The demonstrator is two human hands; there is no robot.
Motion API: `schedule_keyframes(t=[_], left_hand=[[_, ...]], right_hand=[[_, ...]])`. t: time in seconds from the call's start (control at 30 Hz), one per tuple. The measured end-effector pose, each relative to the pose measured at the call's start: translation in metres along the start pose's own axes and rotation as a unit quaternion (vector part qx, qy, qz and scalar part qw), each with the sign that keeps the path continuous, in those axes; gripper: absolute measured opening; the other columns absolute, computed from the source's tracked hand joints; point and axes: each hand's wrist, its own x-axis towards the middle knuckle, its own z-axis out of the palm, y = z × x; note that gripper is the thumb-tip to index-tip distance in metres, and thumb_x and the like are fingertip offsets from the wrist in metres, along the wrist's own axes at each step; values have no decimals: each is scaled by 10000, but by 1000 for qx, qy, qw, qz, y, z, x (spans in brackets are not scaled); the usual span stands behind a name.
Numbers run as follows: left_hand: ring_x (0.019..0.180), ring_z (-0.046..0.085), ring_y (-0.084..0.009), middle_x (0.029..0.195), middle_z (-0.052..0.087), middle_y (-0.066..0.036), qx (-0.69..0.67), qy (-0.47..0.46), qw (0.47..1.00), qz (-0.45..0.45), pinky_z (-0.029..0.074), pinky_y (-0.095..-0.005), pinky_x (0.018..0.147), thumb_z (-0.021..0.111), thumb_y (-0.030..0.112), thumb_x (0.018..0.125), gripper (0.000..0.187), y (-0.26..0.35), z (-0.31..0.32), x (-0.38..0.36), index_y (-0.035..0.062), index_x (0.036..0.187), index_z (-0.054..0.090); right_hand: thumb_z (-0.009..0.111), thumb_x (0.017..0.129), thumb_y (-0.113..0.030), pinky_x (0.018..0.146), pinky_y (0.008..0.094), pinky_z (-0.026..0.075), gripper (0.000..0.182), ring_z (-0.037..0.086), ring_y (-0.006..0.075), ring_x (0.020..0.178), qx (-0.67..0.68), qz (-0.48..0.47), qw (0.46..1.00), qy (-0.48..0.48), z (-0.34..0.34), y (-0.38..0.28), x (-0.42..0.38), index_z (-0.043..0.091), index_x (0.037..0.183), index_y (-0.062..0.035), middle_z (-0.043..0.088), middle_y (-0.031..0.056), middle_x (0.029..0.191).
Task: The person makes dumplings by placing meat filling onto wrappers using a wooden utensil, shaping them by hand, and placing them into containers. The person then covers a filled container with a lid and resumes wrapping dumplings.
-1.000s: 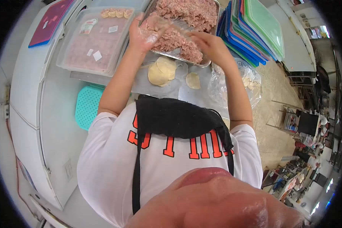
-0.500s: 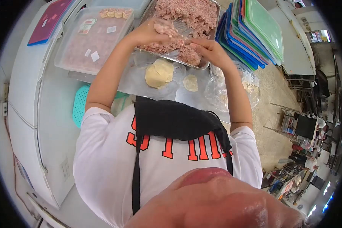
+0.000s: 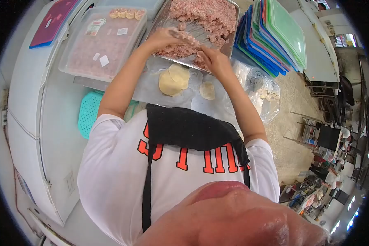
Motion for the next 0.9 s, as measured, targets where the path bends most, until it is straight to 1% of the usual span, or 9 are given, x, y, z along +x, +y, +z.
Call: schedule_keyframes(t=[0.07, 0.17, 0.23, 0.37, 0.47, 0.6, 0.67, 0.83, 0.9], left_hand=[[679, 571, -111, 794, 639, -26, -22, -35, 999, 34, 459, -282, 609, 734, 376, 774, 427, 1, 4, -3, 43, 1027, 647], [677, 574, -124, 856, 656, -42, -18, 45, 988, 145, 478, -282, 633, 740, 379, 766, 493, 17, 1, -27, 70, 1126, 609], [697, 582, -132, 874, 660, -60, 23, 44, 977, 208, 484, -285, 656, 745, 377, 760, 513, 41, -4, -43, 69, 1143, 598], [775, 604, -171, 910, 667, -103, 142, 56, 928, 341, 487, -314, 732, 748, 381, 749, 538, 54, -8, -45, 56, 1152, 599], [836, 616, -205, 954, 668, -122, 131, -78, 926, 345, 480, -332, 779, 755, 377, 731, 507, 66, -8, -36, 63, 1108, 628], [872, 612, -178, 913, 663, -78, 231, -8, 930, 286, 470, -312, 807, 744, 261, 728, 349, 59, -3, -40, 26, 962, 639], [843, 606, -166, 863, 654, -70, 134, 19, 970, 202, 471, -304, 771, 742, 255, 729, 330, 54, -3, -39, 20, 930, 626], [883, 624, -246, 1081, 643, -143, 209, -18, 966, 151, 482, -344, 803, 743, 354, 729, 514, 25, -12, -27, 66, 1131, 605], [894, 628, -243, 1130, 629, -142, 259, 5, 953, 155, 484, -341, 805, 745, 347, 730, 557, 21, -18, -30, 77, 1189, 580]], right_hand=[[571, 890, -344, 699, 446, 504, 266, 640, 346, 827, -44, 59, 994, -82, 6, 30, -7, 652, 1084, -180, 672, 139, 887], [531, 909, -402, 771, 439, 493, 336, 631, 364, 890, -86, 117, 974, -171, -20, 46, -11, 647, 1141, -188, 666, 173, 960], [522, 928, -375, 807, 380, 487, 351, 635, 350, 937, 63, 194, 971, -122, -47, 36, -14, 643, 1168, -150, 665, 182, 1000], [577, 922, -289, 834, 329, 469, 335, 646, 293, 964, 269, 152, 942, -128, -70, 4, -9, 637, 1152, -53, 671, 171, 1034], [587, 919, -278, 800, 312, 479, 323, 656, 260, 921, 230, 71, 960, -141, -42, -8, -12, 643, 1150, -60, 672, 164, 1037], [584, 916, -297, 753, 336, 497, 320, 658, 290, 852, 175, 54, 976, -119, -46, 7, -5, 645, 1145, -81, 669, 150, 1043], [587, 917, -261, 755, 329, 496, 291, 649, 286, 884, -51, 41, 996, -64, -67, -27, -2, 638, 1140, -81, 670, 149, 1010], [560, 908, -338, 708, 444, 504, 278, 637, 338, 870, 49, -2, 999, -10, -19, 20, -7, 665, 1071, -139, 671, 146, 901], [558, 908, -336, 739, 433, 499, 298, 632, 350, 900, -130, 79, 971, -186, -31, 40, -7, 661, 1109, -142, 672, 161, 944]])
